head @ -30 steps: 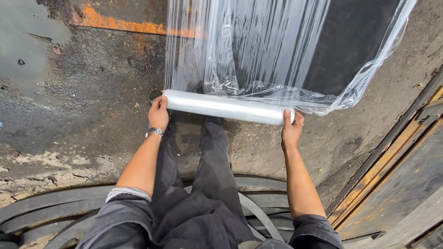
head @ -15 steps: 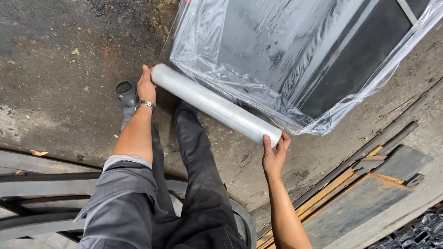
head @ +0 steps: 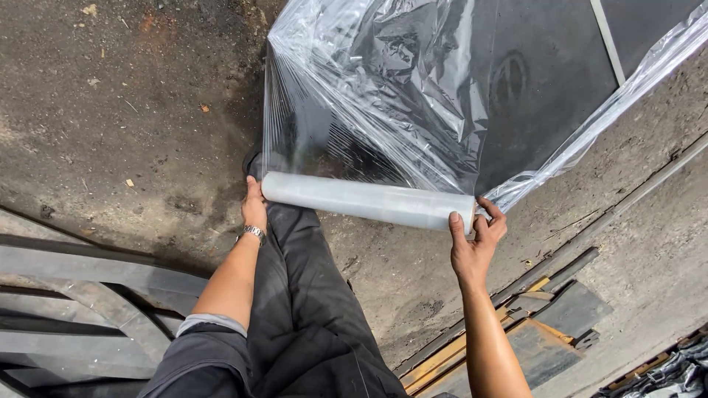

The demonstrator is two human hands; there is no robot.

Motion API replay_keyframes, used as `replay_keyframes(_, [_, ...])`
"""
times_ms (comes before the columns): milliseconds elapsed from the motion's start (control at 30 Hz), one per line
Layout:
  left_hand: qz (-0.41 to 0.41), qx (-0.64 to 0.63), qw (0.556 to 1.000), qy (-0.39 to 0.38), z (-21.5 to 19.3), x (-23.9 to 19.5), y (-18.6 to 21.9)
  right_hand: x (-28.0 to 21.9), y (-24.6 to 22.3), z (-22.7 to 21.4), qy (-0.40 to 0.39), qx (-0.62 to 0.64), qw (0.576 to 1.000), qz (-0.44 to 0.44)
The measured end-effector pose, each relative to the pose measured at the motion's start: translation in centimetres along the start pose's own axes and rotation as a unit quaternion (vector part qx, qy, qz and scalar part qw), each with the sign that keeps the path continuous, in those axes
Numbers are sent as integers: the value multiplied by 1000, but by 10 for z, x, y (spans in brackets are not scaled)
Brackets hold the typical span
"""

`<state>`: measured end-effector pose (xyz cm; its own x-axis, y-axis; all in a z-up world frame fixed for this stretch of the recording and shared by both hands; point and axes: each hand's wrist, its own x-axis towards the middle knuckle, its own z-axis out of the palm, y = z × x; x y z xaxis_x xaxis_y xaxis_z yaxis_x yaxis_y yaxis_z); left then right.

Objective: The recorder is wrapping large black metal sheets with clear plastic stretch wrap.

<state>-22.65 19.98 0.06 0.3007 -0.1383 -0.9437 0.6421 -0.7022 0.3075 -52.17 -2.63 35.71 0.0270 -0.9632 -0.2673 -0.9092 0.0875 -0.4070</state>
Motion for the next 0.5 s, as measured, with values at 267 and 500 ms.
replay_keyframes(267, [11,-91,993,-74,95,-107,-82,70,65,-77,-5,-32,998,-59])
replay_keyframes(500, [-8,-151,984,-93,189,-189,-161,142,113,-142,-39,-65,991,-111])
